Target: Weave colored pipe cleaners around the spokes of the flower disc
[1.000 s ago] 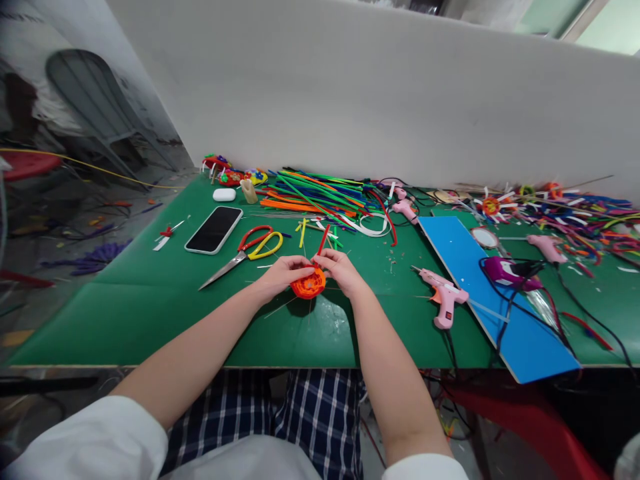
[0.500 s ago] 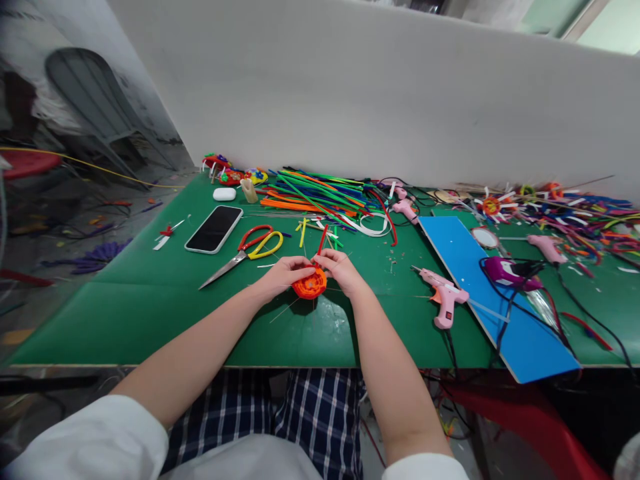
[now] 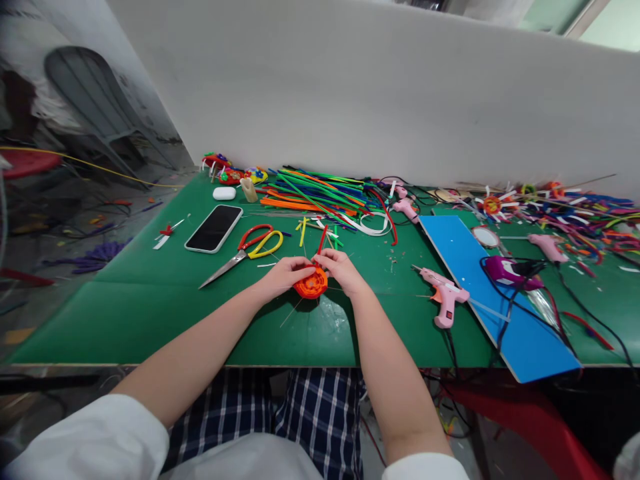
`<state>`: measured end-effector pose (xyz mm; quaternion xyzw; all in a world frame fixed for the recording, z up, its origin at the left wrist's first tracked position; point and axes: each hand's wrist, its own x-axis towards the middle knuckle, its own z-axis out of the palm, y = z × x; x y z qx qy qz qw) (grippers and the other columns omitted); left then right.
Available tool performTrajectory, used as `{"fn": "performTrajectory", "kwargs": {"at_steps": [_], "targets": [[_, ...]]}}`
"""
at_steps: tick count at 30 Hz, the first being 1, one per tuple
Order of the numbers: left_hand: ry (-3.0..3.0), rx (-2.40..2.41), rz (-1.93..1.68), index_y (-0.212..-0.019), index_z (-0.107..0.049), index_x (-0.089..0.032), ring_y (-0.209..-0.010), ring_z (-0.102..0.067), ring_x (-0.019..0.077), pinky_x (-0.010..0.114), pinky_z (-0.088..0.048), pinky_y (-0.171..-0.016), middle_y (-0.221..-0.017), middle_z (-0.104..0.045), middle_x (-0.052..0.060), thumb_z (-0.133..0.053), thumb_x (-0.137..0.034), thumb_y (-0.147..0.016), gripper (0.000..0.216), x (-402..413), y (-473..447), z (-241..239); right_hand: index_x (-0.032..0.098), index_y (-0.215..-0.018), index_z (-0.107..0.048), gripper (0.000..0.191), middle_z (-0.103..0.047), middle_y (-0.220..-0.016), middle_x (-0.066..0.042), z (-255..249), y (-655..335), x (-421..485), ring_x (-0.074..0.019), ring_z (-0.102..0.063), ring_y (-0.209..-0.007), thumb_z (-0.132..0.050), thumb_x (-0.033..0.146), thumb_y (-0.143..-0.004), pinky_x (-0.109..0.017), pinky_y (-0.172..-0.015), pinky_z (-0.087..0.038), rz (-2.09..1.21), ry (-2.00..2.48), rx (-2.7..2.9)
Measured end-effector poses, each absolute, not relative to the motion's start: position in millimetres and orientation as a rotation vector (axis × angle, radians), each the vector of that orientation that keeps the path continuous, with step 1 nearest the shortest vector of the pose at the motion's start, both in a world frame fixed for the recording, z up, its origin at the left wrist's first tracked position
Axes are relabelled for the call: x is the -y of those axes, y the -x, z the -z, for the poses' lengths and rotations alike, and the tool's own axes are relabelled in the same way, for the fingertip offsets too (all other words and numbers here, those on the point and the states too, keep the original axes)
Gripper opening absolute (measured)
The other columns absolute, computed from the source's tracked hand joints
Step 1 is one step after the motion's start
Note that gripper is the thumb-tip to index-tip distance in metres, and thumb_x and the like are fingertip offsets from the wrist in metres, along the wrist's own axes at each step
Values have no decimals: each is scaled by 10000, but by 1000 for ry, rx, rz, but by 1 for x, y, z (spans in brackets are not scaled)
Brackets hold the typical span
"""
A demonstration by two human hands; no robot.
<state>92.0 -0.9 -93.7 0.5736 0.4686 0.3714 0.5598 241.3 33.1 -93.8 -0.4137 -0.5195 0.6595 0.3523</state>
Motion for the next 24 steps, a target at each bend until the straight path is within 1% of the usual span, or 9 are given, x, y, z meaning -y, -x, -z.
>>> {"fn": "performTrajectory", "kwargs": {"at_steps": [18,24], "targets": [[-1358,-1106,-868,-787,-571,-132,-575,-496,91,212,-395,-556,-697,-579,9,-517,-363,-666,267,2,-93,92,179,-671,-570,169,-572,-700,17,94,-241,-34,-57,-476,-547,-594,336,-613,-164,-456,-333,-1709,1074,1344],[-1541,-1171,-851,-808,-580,-143,-629,-500,108,229,-399,-611,-735,-584,18,-465,-382,-704,285,3,-92,94,183,-669,-570,156,-575,-709,19,92,-241,-34,-60,-478,-559,-596,326,-612,-171,-479,-352,-1708,1095,1336]]}}
